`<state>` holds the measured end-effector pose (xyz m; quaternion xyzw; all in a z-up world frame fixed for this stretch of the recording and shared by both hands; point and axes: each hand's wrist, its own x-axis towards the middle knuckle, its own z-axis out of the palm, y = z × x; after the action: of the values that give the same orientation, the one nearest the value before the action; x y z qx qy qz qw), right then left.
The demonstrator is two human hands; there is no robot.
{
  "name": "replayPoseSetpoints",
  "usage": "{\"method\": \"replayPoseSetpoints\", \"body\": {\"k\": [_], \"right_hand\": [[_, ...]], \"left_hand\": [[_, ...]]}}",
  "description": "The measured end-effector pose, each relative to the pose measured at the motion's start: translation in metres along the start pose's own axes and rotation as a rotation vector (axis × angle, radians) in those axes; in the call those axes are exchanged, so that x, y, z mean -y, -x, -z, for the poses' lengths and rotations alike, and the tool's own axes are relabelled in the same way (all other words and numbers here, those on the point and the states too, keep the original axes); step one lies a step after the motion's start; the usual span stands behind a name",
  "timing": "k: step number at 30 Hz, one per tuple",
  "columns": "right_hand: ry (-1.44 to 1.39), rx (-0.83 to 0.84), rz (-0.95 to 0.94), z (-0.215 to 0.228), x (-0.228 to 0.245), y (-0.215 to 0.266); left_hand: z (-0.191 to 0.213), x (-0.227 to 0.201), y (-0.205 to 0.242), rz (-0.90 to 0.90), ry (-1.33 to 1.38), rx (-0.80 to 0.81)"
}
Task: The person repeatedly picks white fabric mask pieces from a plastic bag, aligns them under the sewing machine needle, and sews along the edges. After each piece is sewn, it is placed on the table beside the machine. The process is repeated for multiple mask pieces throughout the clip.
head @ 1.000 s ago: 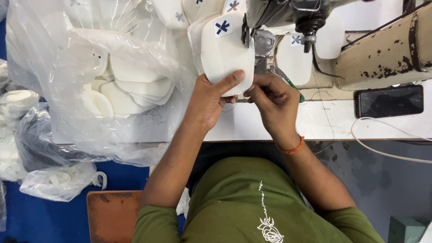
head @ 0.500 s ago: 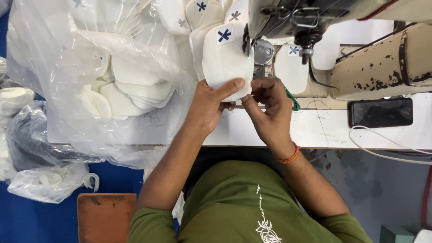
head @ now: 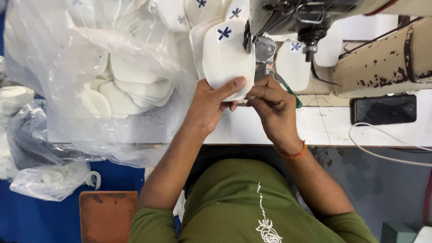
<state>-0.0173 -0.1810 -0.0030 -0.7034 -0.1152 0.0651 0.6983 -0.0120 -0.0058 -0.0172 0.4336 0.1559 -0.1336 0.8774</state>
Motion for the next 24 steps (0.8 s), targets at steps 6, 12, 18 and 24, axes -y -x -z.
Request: {"method": "replayPoseSetpoints", "body": {"k": [6,12,18,24], "right_hand": [[-0.261,-0.164,-0.096,-0.013,-0.005,0.004],[-0.284,-0.112,-0.305,-0.006,0.001,-0.017],[-0.021,-0.206,-0.201,-0.007,0.002,-0.029],[0.014,-0.357,-0.127,-0.014,-0.001,-0.044]], "left_hand": [[-0.001,0.002,-0.002,-0.073,0.001,0.023],[0.003,-0.002,-0.009,-0.084,-0.079,0.016],[-0.003,-0.027,-0.024,-0.013,-0.088,-0.028],[0.012,-0.035,-0.055,0.064,-0.08,0.165]]}}
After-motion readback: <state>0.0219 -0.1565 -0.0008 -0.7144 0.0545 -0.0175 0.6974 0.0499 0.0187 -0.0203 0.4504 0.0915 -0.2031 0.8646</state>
